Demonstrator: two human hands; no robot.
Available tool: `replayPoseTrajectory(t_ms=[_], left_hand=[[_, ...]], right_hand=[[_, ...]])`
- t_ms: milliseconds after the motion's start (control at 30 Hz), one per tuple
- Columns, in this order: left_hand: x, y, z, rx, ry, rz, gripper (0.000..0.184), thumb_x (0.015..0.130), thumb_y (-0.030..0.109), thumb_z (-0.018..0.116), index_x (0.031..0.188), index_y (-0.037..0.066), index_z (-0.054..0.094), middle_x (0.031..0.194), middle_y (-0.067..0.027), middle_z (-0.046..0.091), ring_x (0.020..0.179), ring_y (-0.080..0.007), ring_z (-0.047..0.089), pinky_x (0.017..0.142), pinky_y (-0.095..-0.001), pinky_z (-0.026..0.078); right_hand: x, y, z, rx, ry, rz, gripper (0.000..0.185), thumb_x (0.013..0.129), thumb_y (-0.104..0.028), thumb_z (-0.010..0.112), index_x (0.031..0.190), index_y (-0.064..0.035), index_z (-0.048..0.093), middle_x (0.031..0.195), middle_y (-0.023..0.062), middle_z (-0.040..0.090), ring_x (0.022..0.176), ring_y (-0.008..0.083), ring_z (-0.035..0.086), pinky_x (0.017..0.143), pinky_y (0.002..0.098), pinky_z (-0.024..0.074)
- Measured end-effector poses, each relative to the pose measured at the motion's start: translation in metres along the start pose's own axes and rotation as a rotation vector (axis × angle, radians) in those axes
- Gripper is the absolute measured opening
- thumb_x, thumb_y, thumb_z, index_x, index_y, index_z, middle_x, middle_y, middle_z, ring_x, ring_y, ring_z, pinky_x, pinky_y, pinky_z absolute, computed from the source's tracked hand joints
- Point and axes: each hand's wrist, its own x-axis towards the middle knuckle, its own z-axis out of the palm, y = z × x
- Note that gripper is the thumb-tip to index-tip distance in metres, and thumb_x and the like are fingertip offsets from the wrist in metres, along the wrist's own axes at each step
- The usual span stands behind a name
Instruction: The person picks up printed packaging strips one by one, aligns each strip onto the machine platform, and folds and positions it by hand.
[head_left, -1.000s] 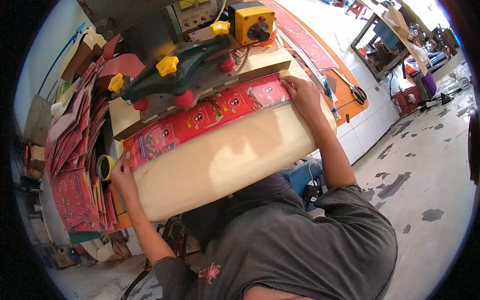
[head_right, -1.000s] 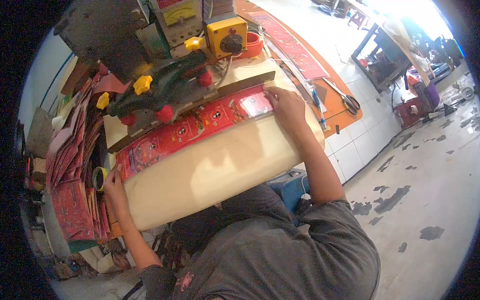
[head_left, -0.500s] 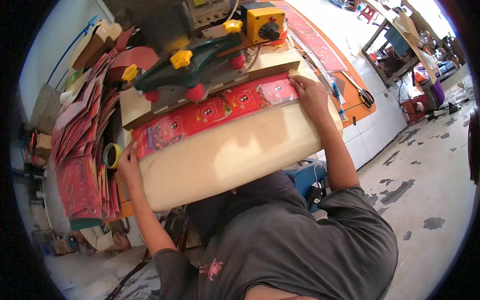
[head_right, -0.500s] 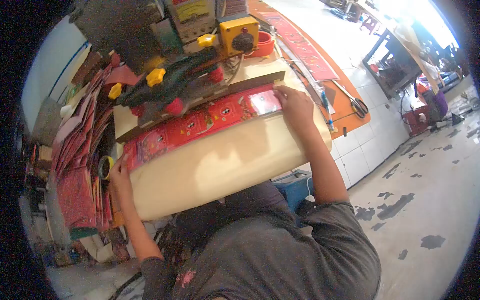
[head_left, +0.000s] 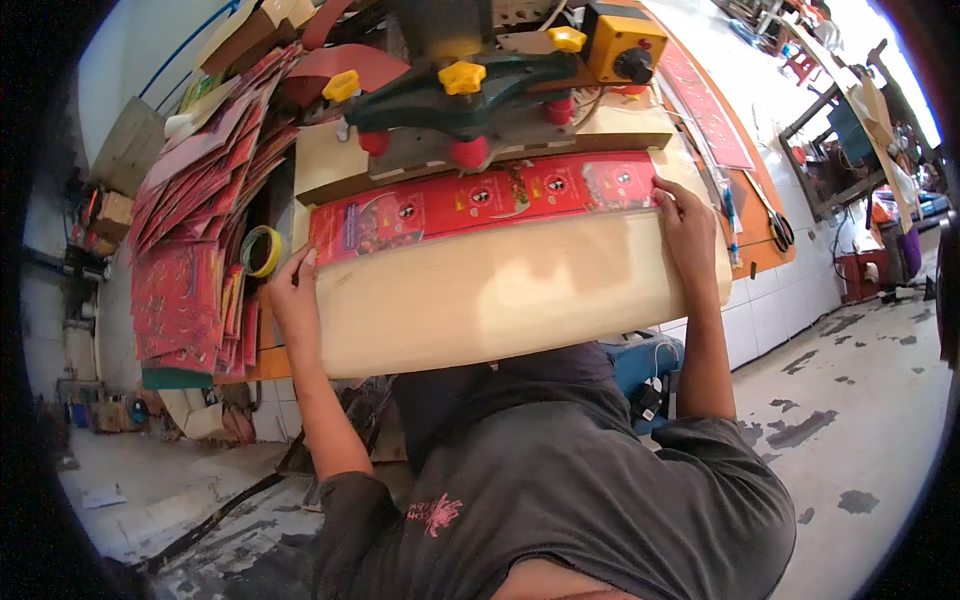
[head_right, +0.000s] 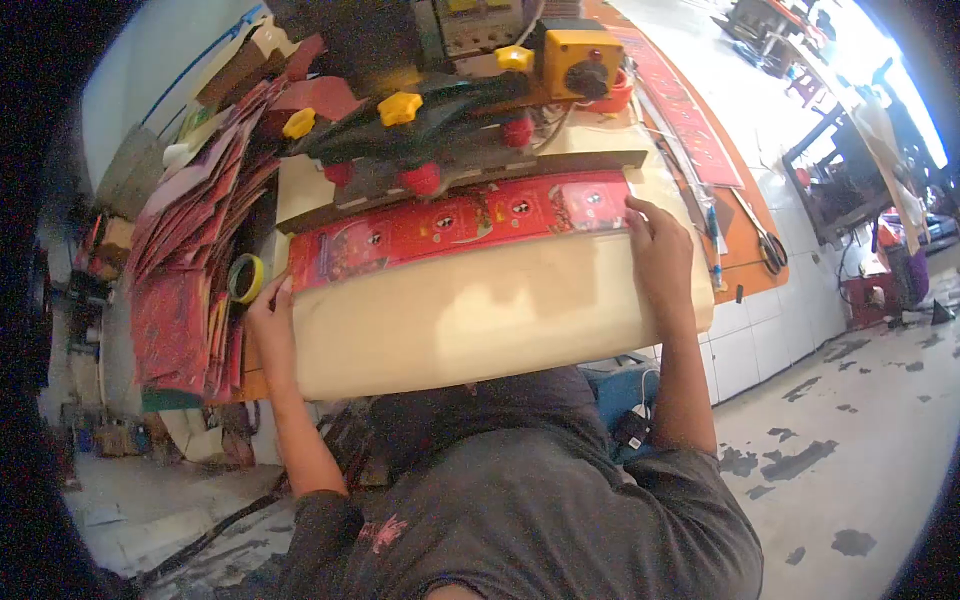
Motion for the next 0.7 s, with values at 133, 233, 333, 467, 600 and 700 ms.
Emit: replayPoseTrajectory(t_ms=[133,233,333,467,600,700], left_hand=[[0.006,-0.011,-0.001,0.021,0.053,0.137,0.031,0.102,0.017,0.062,0.122,-0.005,0.07,0.092,-0.0081,0.071,0.081,-0.0112,0.058,0.076,-0.0279,0.049],[0.004,-0.01,-0.002,0.043,-0.027,0.054,0.032,0.102,0.019,0.061,0.122,-0.005,0.07,0.094,-0.0094,0.072,0.083,-0.0127,0.061,0.079,-0.0292,0.05],[0.006,-0.018,0.001,0.153,0.001,0.15,0.033,0.103,0.019,0.061,0.123,-0.006,0.069,0.095,-0.0094,0.072,0.082,-0.0127,0.06,0.079,-0.0297,0.05],[0.006,-0.017,0.003,0.04,-0.009,0.07,0.035,0.104,0.02,0.06,0.125,-0.006,0.068,0.098,-0.0091,0.072,0.084,-0.0123,0.059,0.081,-0.0302,0.05],[0.003,-0.01,0.004,0.049,0.002,0.071,0.037,0.104,0.022,0.06,0.127,-0.006,0.068,0.097,-0.0074,0.07,0.084,-0.0112,0.057,0.08,-0.029,0.049],[0.006,-0.019,0.007,-0.03,0.003,0.096,0.036,0.104,0.022,0.06,0.128,-0.005,0.068,0.098,-0.0058,0.069,0.083,-0.01,0.054,0.078,-0.0275,0.048]], right_hand=[[0.003,0.004,0.006,-0.002,0.021,-0.032,0.028,0.099,-0.021,0.062,0.118,-0.0043,0.074,0.106,0.02,0.074,0.095,0.033,0.071,0.087,0.0414,0.0526],[0.003,0.005,0.006,0.013,0.038,-0.052,0.026,0.099,-0.016,0.06,0.116,-0.0011,0.073,0.104,0.02,0.075,0.095,0.0321,0.072,0.086,0.0387,0.0533],[0.001,0.007,0.004,0.086,0.101,-0.072,0.025,0.099,-0.014,0.059,0.115,0.0001,0.073,0.102,0.0202,0.075,0.092,0.0294,0.073,0.084,0.0378,0.0533],[0.004,0.014,-0.004,0.213,0.026,0.096,0.023,0.098,-0.015,0.063,0.115,-0.0022,0.072,0.075,0.0099,0.069,0.069,0.0146,0.063,0.067,0.0313,0.0499],[0.006,0.019,-0.001,0.33,0.024,0.09,0.021,0.098,-0.015,0.065,0.114,-0.0032,0.073,0.069,0.0041,0.062,0.063,0.0098,0.057,0.061,0.0289,0.0466],[0.006,0.018,-0.001,0.299,0.027,0.128,0.021,0.097,-0.013,0.066,0.115,-0.004,0.072,0.068,0.0029,0.062,0.064,0.0086,0.058,0.062,0.028,0.0467]])
